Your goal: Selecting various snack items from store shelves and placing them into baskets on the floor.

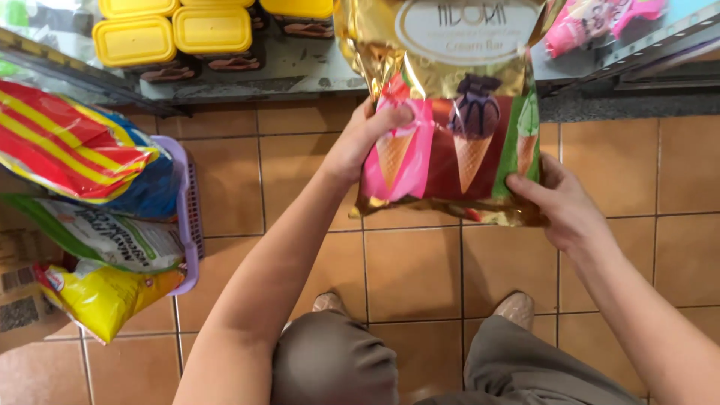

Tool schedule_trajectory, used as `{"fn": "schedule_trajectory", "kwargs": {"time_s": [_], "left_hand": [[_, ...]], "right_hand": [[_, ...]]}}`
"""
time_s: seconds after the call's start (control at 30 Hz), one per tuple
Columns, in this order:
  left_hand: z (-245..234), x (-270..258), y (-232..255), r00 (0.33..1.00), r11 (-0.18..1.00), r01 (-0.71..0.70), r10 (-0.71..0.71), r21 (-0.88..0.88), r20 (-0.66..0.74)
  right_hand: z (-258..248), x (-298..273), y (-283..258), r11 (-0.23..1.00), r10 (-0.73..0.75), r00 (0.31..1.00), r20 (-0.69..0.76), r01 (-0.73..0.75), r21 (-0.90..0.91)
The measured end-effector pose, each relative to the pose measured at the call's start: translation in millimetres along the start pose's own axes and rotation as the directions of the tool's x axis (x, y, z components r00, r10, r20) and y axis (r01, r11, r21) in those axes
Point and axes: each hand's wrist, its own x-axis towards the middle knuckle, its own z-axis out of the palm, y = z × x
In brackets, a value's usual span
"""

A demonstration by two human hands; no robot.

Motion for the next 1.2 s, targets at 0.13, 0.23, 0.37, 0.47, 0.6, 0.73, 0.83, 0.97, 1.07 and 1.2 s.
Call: {"fn": "schedule_trajectory", "kwargs": {"time_s": [0.13,0.23,0.37,0.47,0.6,0.73,0.83,0.97,1.07,1.2], "left_hand": [[7,34,15,0.999,0.995,-0.041,0.04,0.086,0.01],[22,58,33,1.0,0.999,-0.024,0.024,-0.031,0.019],[-59,138,10,0.994,0.994,-0.106,0.106,-0.026,0.01],[-87,162,20,0.97,0.954,-0.217,0.235,0.205,-0.064],[-66,178,44,0.951,0.908,-0.252,0.296,0.335,-0.089],[-45,198,38,0.948,0.873,-0.216,0.295,0.437,-0.122],[6,172,60,0.936,0.601,-0.12,0.335,0.79,-0.112],[9,172,59,0.885,0.142,-0.243,0.437,0.96,0.159],[-39,210,20,0.843,-0.007,-0.177,0.515,0.984,0.155],[19,194,24,0.856,-0.031,0.192,0.495,0.981,-0.152]], "right_hand": [[17,6,-40,0.994,-0.091,0.994,-0.066,0.095,0.049],[15,16,-67,0.97,-0.205,0.975,-0.084,0.213,0.118],[-4,49,-83,0.933,-0.309,0.951,-0.006,0.305,0.193],[-13,78,-94,0.935,-0.311,0.95,0.039,0.298,0.193],[-41,152,-71,0.941,-0.333,0.943,0.023,0.331,0.07],[-51,222,-32,0.916,-0.399,0.912,-0.097,0.393,-0.08],[-46,244,-26,0.871,-0.49,0.853,-0.179,0.484,-0.082],[-47,244,-35,0.855,-0.509,0.848,-0.144,0.48,-0.197],[-53,261,-11,0.818,-0.552,0.802,-0.228,0.467,-0.335],[-49,289,7,0.868,-0.474,0.479,-0.739,0.393,-0.303]]}}
